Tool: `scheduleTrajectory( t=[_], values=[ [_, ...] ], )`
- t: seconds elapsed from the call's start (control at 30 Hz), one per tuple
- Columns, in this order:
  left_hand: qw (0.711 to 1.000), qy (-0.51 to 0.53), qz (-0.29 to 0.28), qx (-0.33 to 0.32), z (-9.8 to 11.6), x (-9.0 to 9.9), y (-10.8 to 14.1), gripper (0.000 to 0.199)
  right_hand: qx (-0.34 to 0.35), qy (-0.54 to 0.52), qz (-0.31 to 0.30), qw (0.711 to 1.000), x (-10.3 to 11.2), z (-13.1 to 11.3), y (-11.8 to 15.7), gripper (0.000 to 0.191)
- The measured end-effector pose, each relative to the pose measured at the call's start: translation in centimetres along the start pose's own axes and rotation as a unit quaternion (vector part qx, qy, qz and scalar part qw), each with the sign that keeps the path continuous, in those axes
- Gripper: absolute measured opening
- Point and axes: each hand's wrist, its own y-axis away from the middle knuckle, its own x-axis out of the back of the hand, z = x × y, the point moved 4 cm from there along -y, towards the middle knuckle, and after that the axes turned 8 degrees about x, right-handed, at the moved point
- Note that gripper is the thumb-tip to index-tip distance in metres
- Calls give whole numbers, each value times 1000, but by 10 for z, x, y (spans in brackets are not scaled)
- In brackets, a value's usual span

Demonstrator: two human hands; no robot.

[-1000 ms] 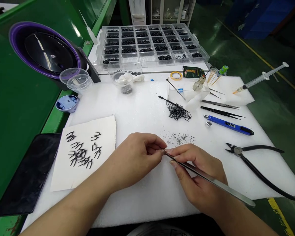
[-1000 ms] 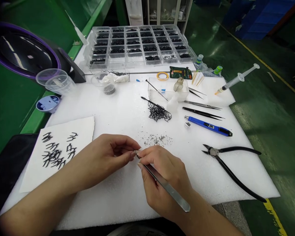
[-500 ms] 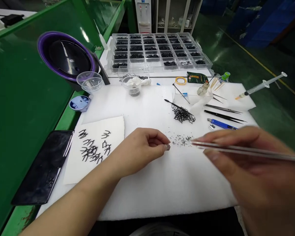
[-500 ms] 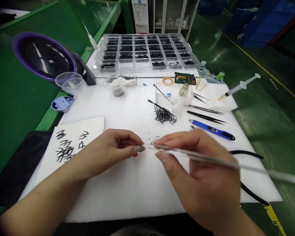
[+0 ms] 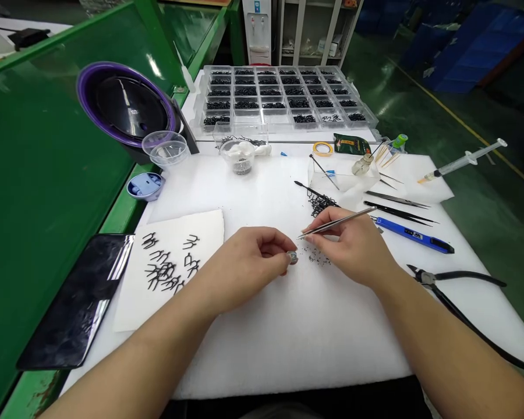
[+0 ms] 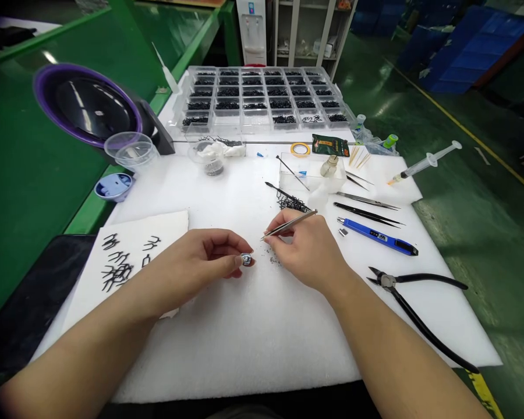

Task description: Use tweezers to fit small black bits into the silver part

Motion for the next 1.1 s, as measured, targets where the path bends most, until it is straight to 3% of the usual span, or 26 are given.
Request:
scheduleTrajectory(
  t=[0.9, 1.1],
  values=[
    [1000, -13, -2, -6, 3, -2, 4, 20, 4, 14, -23, 1000, -1, -1, -3, 3],
    [999, -26, 42, 1, 3, -1, 2, 21, -5, -25, 9, 1000, 6, -5, 1, 4]
  ],
)
